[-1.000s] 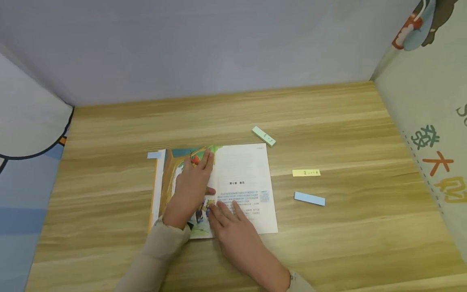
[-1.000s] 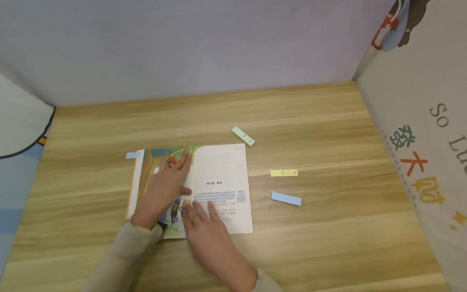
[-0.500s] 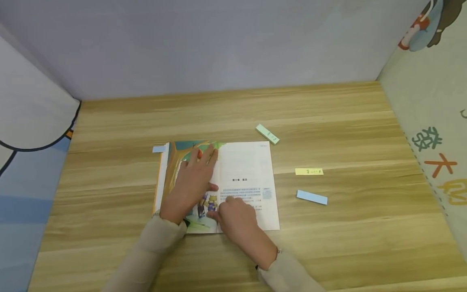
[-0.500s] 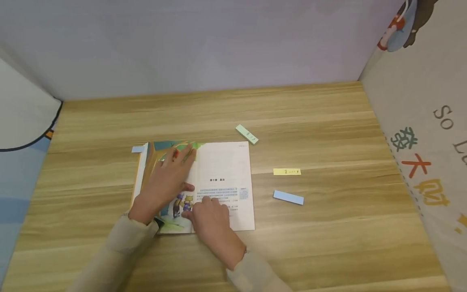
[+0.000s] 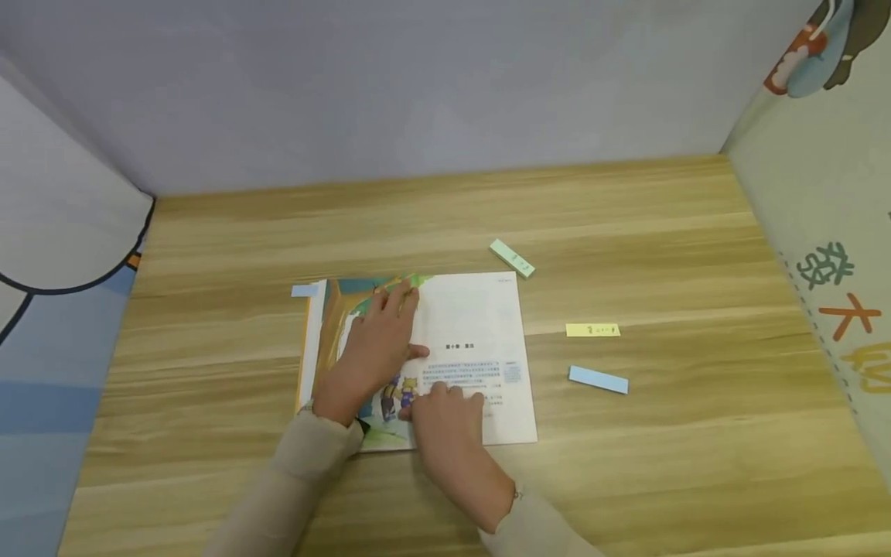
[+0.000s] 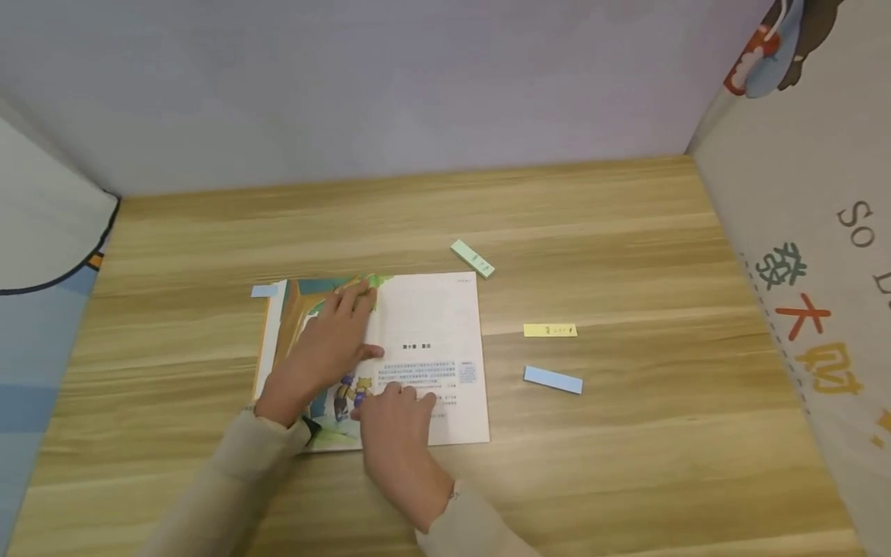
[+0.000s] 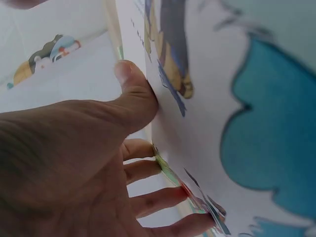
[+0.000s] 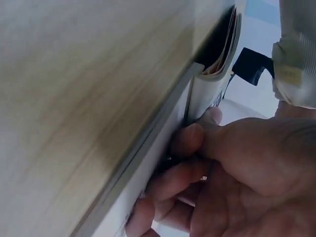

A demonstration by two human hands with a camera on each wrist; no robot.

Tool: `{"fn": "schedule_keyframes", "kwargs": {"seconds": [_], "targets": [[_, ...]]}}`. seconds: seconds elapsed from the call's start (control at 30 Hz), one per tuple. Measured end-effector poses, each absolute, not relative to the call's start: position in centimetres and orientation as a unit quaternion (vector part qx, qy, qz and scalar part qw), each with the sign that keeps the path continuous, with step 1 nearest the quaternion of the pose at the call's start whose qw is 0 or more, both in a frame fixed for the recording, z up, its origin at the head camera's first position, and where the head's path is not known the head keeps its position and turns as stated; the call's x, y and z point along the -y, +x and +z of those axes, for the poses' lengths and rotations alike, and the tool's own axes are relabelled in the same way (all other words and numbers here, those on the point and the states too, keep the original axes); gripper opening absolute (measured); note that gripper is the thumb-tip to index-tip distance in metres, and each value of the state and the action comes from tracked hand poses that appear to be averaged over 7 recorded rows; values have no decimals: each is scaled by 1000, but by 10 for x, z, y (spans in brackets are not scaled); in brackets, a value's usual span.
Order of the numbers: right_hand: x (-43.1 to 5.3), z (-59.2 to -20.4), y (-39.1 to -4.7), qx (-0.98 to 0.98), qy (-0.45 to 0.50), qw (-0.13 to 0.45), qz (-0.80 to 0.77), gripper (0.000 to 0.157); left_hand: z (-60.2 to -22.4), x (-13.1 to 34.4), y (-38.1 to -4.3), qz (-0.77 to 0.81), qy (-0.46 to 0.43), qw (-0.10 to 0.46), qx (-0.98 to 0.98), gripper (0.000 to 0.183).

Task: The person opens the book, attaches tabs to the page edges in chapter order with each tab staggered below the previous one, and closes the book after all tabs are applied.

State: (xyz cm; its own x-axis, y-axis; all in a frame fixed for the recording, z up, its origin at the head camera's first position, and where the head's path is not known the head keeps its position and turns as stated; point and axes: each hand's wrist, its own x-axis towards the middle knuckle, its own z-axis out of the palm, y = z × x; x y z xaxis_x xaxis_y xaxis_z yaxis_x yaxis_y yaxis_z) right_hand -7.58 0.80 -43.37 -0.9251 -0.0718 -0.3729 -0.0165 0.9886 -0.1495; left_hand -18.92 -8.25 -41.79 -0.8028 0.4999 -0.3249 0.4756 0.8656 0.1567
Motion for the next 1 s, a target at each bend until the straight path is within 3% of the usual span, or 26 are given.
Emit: {"fn": "schedule_keyframes", "kwargs": {"seconds": [0.1,0.27,0.43,0.6,1.0], "targets": [[-12,-437,-74,-989,-24,137,-51,51,-419,80,-189,26,253,179,-950,91],[-17,-439,-76,-995,-42,87,-30,54,-419,79,-192,22,246,199,-949,91],[-20,-437,-77,-992,-54,109,-40,52,-416,80,-197,25,240,211,-947,82],[-14,-435,-77,-989,-41,135,-33,49,-422,77,-197,30,225,179,-957,68],[-37,-428,-86,-981,-100,138,-91,54,-427,71,-192,-15,223,164,-961,66]]}}
